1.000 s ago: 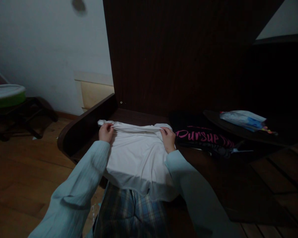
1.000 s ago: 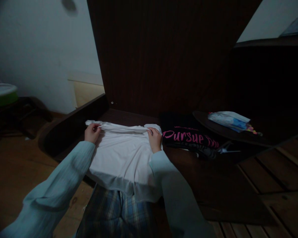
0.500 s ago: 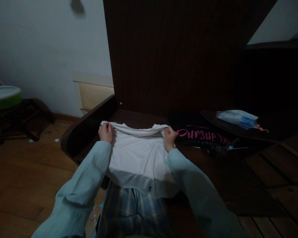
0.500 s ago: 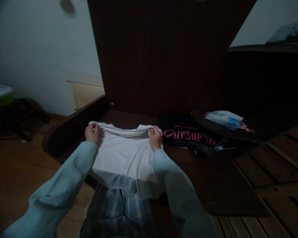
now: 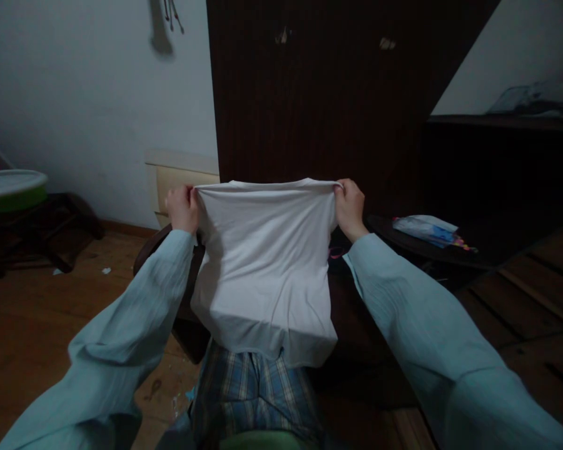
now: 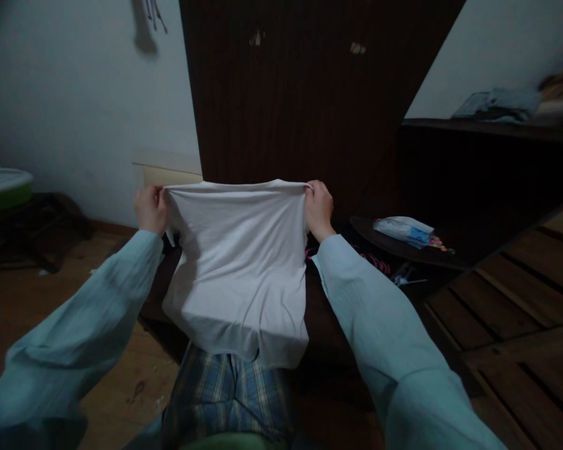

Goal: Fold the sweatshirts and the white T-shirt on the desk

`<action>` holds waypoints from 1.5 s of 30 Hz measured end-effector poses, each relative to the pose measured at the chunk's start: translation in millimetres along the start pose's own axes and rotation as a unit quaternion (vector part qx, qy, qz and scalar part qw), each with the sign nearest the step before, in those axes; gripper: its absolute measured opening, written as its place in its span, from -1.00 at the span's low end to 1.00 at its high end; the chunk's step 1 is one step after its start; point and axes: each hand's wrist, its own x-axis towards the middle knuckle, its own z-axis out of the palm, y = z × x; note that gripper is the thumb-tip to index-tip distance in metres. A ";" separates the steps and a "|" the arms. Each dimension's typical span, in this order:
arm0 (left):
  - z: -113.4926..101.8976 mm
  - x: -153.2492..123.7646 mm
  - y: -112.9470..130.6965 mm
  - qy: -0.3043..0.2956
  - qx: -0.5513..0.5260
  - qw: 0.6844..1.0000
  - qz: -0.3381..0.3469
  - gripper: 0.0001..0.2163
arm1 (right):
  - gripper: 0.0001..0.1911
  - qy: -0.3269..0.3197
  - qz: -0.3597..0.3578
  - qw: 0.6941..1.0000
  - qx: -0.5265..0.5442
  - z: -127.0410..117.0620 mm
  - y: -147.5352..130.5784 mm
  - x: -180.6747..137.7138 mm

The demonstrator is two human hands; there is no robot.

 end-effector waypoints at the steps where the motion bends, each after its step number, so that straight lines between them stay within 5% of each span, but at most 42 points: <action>1: -6.3 7.4 9.1 0.005 -0.012 1.000 -0.001 -0.86 | -0.65 0.007 -0.001 1.000 0.005 -4.9 -3.7 6.8; 7: -49.5 40.1 52.4 0.053 -0.051 0.997 0.030 -0.85 | -0.65 0.013 -0.032 0.998 -0.044 -45.6 -34.2 42.5; 16: -104.1 74.3 67.1 0.093 -0.010 0.991 0.092 -0.79 | -0.72 -0.051 -0.097 0.980 -0.167 -90.9 -65.5 64.6; 20: -114.8 84.6 71.0 0.052 0.059 0.990 0.120 -0.72 | -0.63 -0.080 -0.108 0.970 -0.201 -109.5 -69.2 83.7; 25: -143.8 92.5 79.9 0.046 0.092 0.976 0.194 -0.70 | -0.50 -0.184 -0.121 0.965 -0.145 -149.5 -80.0 111.9; 30: -166.3 94.8 95.5 0.101 0.076 0.970 0.208 -0.71 | -0.61 -0.151 -0.082 0.981 -0.086 -173.0 -100.4 118.0; 35: -139.2 93.1 89.1 0.007 0.111 0.979 0.169 -0.69 | -0.64 -0.222 -0.101 0.967 -0.077 -148.1 -87.6 110.0; 40: -86.1 75.2 58.6 -0.151 0.180 0.966 0.108 -0.61 | -0.66 -0.294 -0.070 0.949 -0.092 -92.5 -43.4 91.3; 45: -30.2 57.0 23.1 -0.208 0.203 0.952 0.095 -0.64 | -0.63 -0.333 -0.040 0.936 -0.102 -34.7 -6.0 68.0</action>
